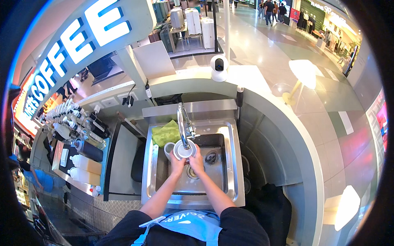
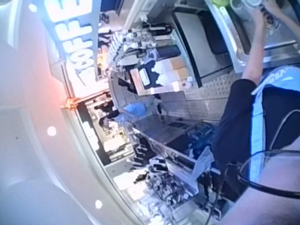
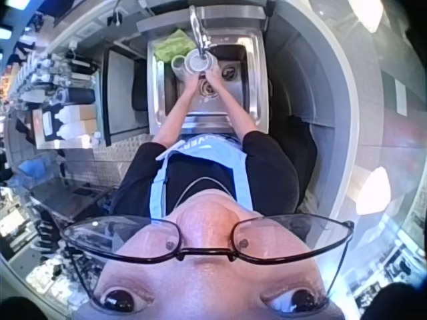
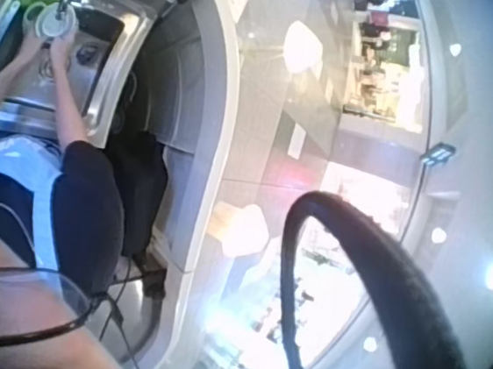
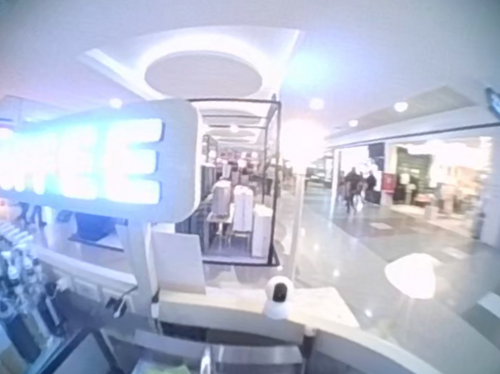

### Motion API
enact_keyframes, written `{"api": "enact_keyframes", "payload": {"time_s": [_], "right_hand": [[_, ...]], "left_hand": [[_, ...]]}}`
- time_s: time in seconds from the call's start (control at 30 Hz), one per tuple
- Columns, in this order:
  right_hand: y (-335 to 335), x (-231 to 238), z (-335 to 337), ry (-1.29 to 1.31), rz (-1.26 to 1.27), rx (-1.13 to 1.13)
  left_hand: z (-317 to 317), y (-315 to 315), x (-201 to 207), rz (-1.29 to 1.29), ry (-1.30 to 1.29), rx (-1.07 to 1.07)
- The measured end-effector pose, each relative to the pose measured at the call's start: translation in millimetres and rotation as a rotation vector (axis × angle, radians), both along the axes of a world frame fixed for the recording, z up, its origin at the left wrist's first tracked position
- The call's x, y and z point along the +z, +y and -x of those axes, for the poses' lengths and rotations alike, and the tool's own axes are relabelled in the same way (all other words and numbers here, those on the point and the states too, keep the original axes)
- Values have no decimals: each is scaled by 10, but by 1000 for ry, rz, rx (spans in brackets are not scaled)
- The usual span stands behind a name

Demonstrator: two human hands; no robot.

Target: The person washes a white plastic cup and a clear plastic cup under running water at a sink, then moves to the espresso machine to purge steam and rinse a red-lidded container. The person returns to the sink to continue rinsing the clear cup.

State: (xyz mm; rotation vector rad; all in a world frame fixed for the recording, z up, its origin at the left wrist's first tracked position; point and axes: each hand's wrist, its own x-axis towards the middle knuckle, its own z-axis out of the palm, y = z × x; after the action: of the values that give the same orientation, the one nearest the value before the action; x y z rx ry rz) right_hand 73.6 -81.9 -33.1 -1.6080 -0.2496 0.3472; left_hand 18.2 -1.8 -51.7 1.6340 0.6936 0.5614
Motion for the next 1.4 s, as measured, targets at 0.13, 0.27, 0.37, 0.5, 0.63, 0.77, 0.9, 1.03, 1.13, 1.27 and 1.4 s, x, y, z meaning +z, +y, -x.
{"api": "enact_keyframes", "payload": {"time_s": [0.13,0.27,0.37,0.5,0.63,0.77,0.9,1.03,1.13,1.27,1.4], "right_hand": [[30,97,25,-91,108,-29],[-48,180,22,-230,221,-86],[-131,251,37,-432,314,-201],[-202,332,162,-649,321,-239],[-175,311,277,-572,113,-180],[-150,160,176,-356,-96,-220],[-153,-8,3,481,-577,-241],[-66,-53,22,383,-423,-281],[-46,7,77,296,-440,-257],[-42,112,136,92,-230,-206],[-20,182,170,42,-173,-139]], "left_hand": [[-24,26,170,305,-87,68],[-68,-131,206,292,-143,90],[-142,-303,173,628,-69,163],[-221,-315,132,631,52,116],[-244,-143,127,996,-12,57],[-236,-85,183,467,135,-9],[-174,-181,329,-194,334,-48],[-66,-213,496,-939,-46,-81],[-77,-118,562,-565,110,-410],[-211,-4,534,-350,240,-432],[-260,53,467,115,221,-353]]}}
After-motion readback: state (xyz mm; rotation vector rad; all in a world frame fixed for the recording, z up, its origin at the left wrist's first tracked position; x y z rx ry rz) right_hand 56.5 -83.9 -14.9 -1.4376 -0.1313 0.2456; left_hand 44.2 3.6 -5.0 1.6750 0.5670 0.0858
